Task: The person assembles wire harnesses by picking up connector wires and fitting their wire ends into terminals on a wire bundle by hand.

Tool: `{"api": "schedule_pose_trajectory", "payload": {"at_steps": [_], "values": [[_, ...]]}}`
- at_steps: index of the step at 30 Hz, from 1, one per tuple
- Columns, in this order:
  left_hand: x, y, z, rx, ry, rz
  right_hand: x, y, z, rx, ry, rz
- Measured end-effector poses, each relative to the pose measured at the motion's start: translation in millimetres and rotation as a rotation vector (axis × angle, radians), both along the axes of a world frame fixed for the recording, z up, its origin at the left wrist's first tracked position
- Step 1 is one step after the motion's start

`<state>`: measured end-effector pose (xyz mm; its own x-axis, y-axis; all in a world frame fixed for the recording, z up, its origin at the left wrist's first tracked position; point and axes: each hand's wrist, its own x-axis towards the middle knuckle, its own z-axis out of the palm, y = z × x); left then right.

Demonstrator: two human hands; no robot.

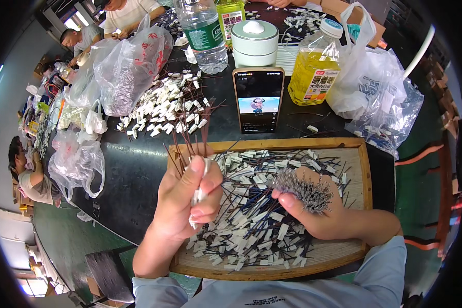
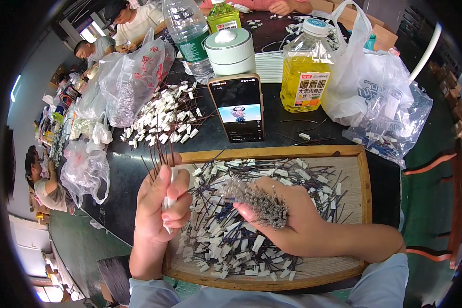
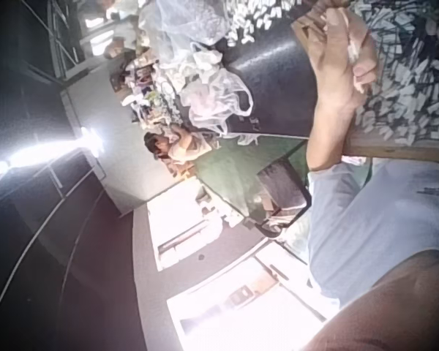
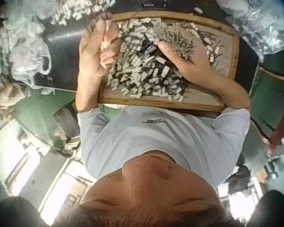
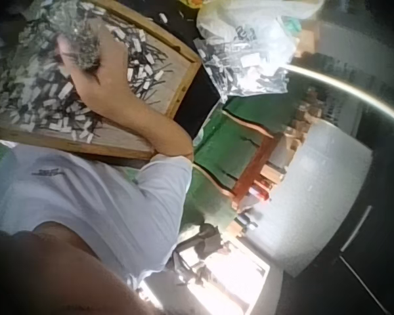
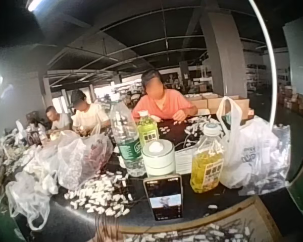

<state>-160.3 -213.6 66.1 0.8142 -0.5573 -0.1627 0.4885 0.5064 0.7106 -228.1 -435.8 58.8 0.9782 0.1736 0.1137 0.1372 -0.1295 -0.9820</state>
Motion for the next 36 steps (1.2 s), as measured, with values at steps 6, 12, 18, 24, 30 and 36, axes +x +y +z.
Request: {"api": "schedule_pose_trajectory", "payload": {"at_steps": [6,12,18,24,30,36], "values": [[-12,-2,-3,0.047,-0.112,-0.189,-3,3,-6,-0.079,-0.178,0.028],[-20,-1,-2,0.021,-0.119,-0.332,-2,-1,-4,-0.163,-0.303,0.072],[-23,-10,4,0.189,-0.161,-0.251,-3,-5,1,-0.207,-0.280,0.056],[-21,-5,-5,0.136,-0.341,-0.307,-2,-6,1,-0.233,-0.268,0.061],[-27,-7,2,0.293,-0.278,-0.245,-1,-6,2,-0.242,-0.248,0.079],[-23,-5,2,0.550,-0.657,-0.253,1,-5,6,-0.337,-0.167,0.141]]}}
